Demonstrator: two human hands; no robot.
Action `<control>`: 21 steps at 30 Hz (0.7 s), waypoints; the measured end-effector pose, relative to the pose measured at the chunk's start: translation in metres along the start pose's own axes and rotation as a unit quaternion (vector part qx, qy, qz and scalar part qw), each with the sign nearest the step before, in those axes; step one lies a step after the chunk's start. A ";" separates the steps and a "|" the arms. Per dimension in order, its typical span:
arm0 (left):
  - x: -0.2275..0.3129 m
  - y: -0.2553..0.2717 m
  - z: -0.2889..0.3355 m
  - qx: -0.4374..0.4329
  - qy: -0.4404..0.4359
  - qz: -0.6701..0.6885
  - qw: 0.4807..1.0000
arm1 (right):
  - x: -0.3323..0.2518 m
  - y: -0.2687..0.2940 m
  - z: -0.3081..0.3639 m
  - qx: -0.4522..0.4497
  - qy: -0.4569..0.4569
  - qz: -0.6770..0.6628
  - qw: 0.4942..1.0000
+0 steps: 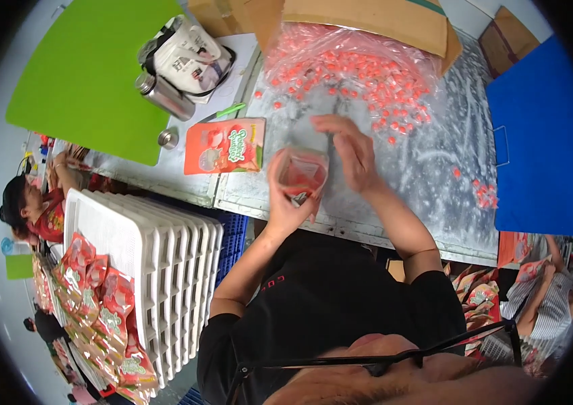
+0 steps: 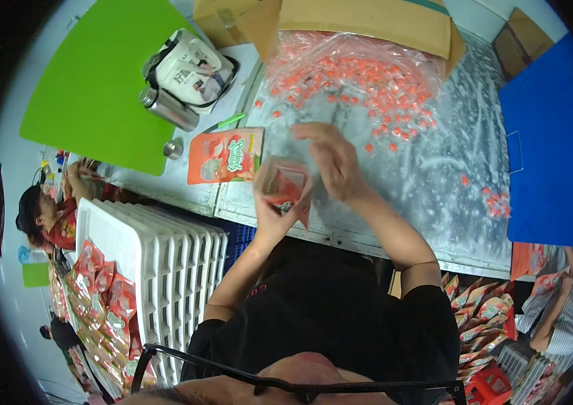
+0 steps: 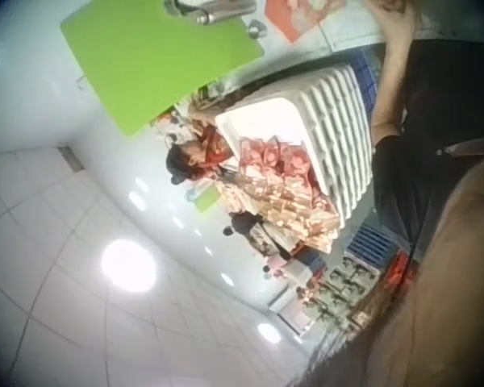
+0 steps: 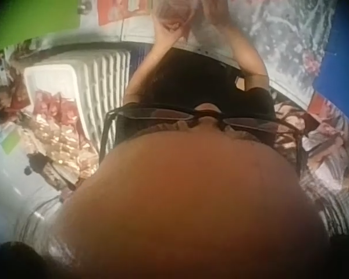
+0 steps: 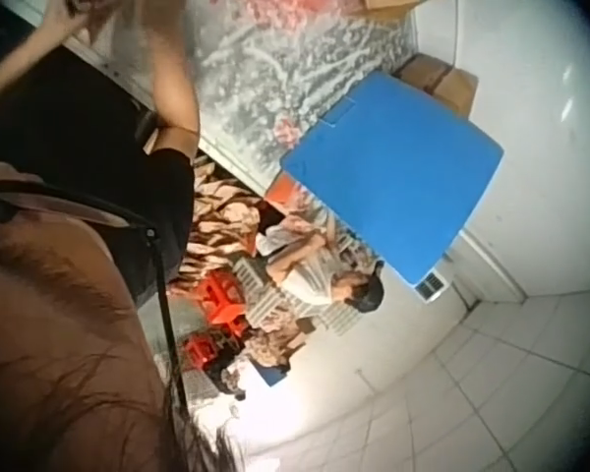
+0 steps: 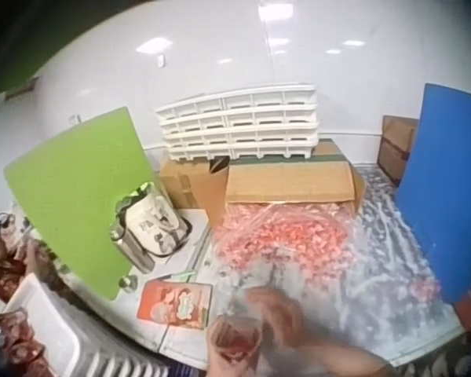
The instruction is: Packing individual candies into branded bags and organizing them into trays.
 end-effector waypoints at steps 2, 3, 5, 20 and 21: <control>0.008 0.011 0.002 0.039 -0.011 0.073 0.996 | 0.041 0.042 0.014 0.017 -0.038 0.378 0.925; 0.001 0.016 0.000 0.035 -0.015 0.078 0.996 | 0.066 0.068 0.025 0.038 -0.051 0.484 0.872; -0.033 0.020 0.002 -0.019 0.169 0.093 0.981 | 0.108 0.109 0.049 0.062 -0.063 0.586 0.806; -0.023 0.042 0.021 -0.016 0.114 0.064 0.991 | 0.133 0.120 0.116 0.219 -0.305 0.003 0.927; -0.022 0.044 0.022 -0.006 0.127 0.060 0.990 | 0.133 0.126 0.121 0.194 -0.299 0.035 0.934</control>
Point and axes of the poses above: each hand's wrist, its own z-axis away from the middle knuckle, its own y-axis out of the back of the hand, x = y × z, the point moved 4 cm from there along -z, towards the middle knuckle, and after that the axes turned 7 degrees about -z, right-handed, at the moved point
